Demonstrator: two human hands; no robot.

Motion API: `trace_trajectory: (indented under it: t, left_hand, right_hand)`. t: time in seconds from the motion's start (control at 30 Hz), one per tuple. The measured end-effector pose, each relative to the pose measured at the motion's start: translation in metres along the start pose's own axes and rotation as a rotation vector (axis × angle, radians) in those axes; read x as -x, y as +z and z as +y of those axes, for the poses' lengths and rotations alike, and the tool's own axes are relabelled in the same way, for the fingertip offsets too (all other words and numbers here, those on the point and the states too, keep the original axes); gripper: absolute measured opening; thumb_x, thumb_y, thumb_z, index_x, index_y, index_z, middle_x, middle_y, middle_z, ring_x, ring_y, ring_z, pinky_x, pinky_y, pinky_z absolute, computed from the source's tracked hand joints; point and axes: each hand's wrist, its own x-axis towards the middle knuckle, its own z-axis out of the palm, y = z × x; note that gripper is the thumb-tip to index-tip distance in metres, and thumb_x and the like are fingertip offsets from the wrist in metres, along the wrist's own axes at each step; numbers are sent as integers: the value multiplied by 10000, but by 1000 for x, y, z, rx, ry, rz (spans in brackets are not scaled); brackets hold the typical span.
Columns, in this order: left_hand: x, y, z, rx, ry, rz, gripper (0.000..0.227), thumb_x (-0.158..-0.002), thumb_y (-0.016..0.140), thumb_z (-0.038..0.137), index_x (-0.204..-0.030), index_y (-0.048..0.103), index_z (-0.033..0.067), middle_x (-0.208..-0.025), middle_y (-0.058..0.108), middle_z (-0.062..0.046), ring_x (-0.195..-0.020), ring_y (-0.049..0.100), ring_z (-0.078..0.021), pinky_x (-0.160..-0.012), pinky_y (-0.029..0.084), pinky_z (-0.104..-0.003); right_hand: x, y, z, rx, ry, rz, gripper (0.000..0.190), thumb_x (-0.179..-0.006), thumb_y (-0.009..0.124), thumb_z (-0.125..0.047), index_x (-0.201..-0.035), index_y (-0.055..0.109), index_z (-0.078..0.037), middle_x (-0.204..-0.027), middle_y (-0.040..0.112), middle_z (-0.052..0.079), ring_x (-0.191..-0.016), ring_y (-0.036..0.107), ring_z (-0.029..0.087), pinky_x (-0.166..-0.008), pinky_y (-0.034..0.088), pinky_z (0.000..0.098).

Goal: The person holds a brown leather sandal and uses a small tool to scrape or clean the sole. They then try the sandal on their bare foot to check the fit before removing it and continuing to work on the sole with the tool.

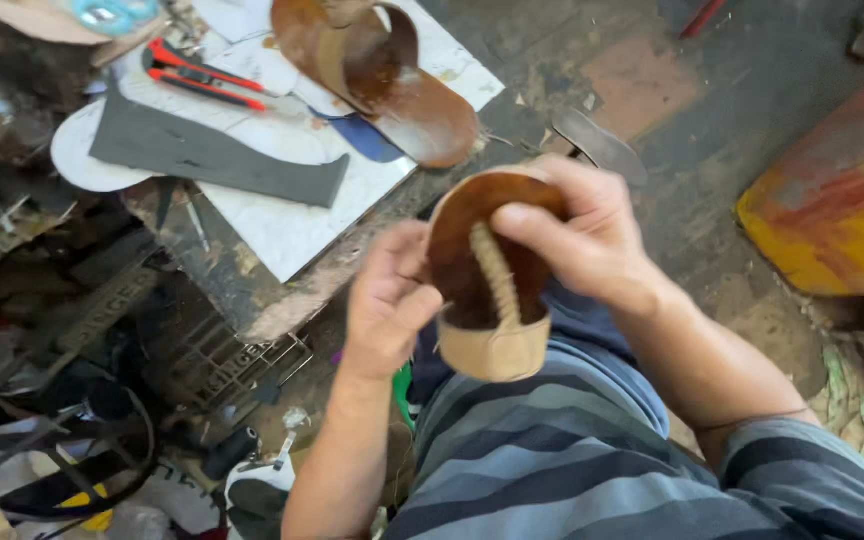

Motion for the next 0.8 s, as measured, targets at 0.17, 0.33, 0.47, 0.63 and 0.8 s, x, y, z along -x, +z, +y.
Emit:
trace_trajectory:
  t: [0.17,0.33,0.47,0.63,0.8]
  left_hand:
    - [-3,27,-40,181,-151,-178,657,-903,789,200,-1468,507,18,-1219,697,-148,-1086,662,-196,-947,559,-377]
    - [-30,34,-43,56,-207,-446,963,-891,806,202,-1613,206,-11,-1623,395,-179,-1497,419,-246,-1291,326,-410]
    - [-42,40,-58,-8,-283,-389,904,-888,768,-49,-1616,236,19,-1584,443,-114,-1401,475,-157,-1233,363,-345]
    - [-61,58,-27,-326,-230,-318,523,-1011,605,12,-1510,455,55,-1342,672,-22,-1248,606,-90,-1116,461,-270]
    - [-65,54,-44,-202,-272,-293,518,-1018,632,128,-1502,473,37,-1408,618,-33,-1297,558,-113,-1145,437,-303]
  right_hand:
    - [9,-50,30,-177,121,219,146,-948,776,-100,-1063,688,-79,-901,686,34,-828,686,93,-803,588,245]
    - [0,-72,17,-253,10,315,242,-989,756,-228,-1048,567,-89,-951,637,12,-834,614,105,-746,535,244]
    - [-9,-77,13,-270,104,443,250,-1034,650,-218,-868,477,-145,-771,463,-65,-710,443,42,-639,356,205]
    - [-19,-85,34,-529,130,507,181,-993,728,-119,-844,624,-126,-792,634,-43,-724,592,58,-690,502,196]
    - [-21,-81,40,-288,32,468,256,-982,735,-225,-859,531,-132,-764,520,-49,-700,474,57,-629,391,226]
